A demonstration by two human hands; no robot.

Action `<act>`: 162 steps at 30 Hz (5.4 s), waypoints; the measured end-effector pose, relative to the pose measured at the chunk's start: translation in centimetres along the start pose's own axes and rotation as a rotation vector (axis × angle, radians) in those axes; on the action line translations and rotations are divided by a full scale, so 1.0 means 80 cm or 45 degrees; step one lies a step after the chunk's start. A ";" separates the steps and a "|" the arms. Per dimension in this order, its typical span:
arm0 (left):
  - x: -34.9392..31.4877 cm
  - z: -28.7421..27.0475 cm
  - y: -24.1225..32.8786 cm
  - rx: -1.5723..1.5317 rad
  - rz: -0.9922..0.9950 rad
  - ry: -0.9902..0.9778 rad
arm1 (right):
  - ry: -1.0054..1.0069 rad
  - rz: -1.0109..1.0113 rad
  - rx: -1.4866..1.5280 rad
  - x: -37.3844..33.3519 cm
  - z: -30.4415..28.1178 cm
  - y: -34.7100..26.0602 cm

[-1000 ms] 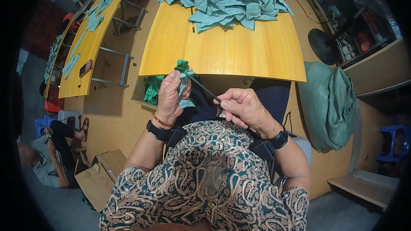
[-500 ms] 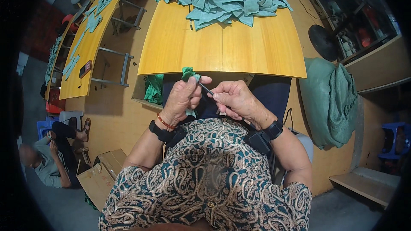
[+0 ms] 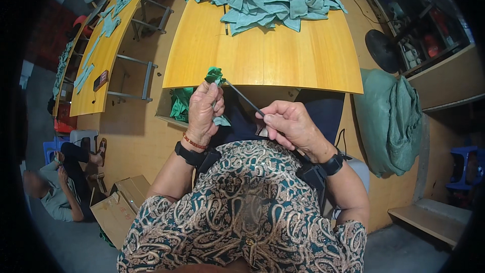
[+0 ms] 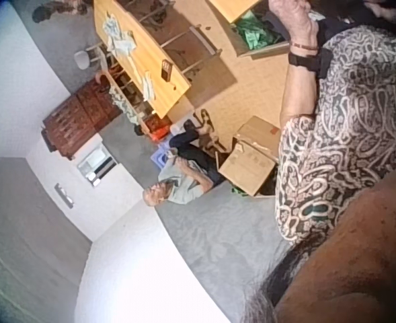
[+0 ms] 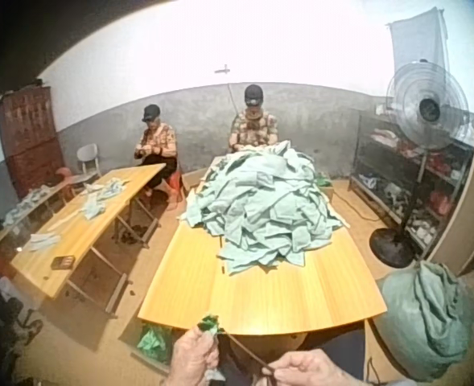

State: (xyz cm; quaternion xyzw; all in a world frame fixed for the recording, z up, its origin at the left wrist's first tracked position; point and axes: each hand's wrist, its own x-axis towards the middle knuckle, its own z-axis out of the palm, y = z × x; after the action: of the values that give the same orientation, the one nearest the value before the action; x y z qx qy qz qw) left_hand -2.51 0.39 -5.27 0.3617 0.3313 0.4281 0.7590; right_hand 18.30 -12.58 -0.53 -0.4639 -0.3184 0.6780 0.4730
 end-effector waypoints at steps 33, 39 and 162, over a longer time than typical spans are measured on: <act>-0.003 0.002 0.016 -0.306 -0.206 -0.091 | -0.016 0.019 -0.131 0.020 0.003 0.009; -0.005 0.001 0.013 -0.394 -0.267 -0.128 | -0.010 0.016 -0.130 0.023 0.006 0.005; -0.002 0.033 0.005 -0.423 0.071 -0.287 | -0.014 -0.280 -0.052 0.039 0.014 0.013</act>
State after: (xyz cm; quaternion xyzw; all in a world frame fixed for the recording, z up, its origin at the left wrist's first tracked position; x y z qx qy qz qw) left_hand -0.63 -0.29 -3.53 0.2864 0.1589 0.4546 0.8283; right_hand 16.51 -10.03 -2.08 -0.4319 -0.3837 0.6179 0.5334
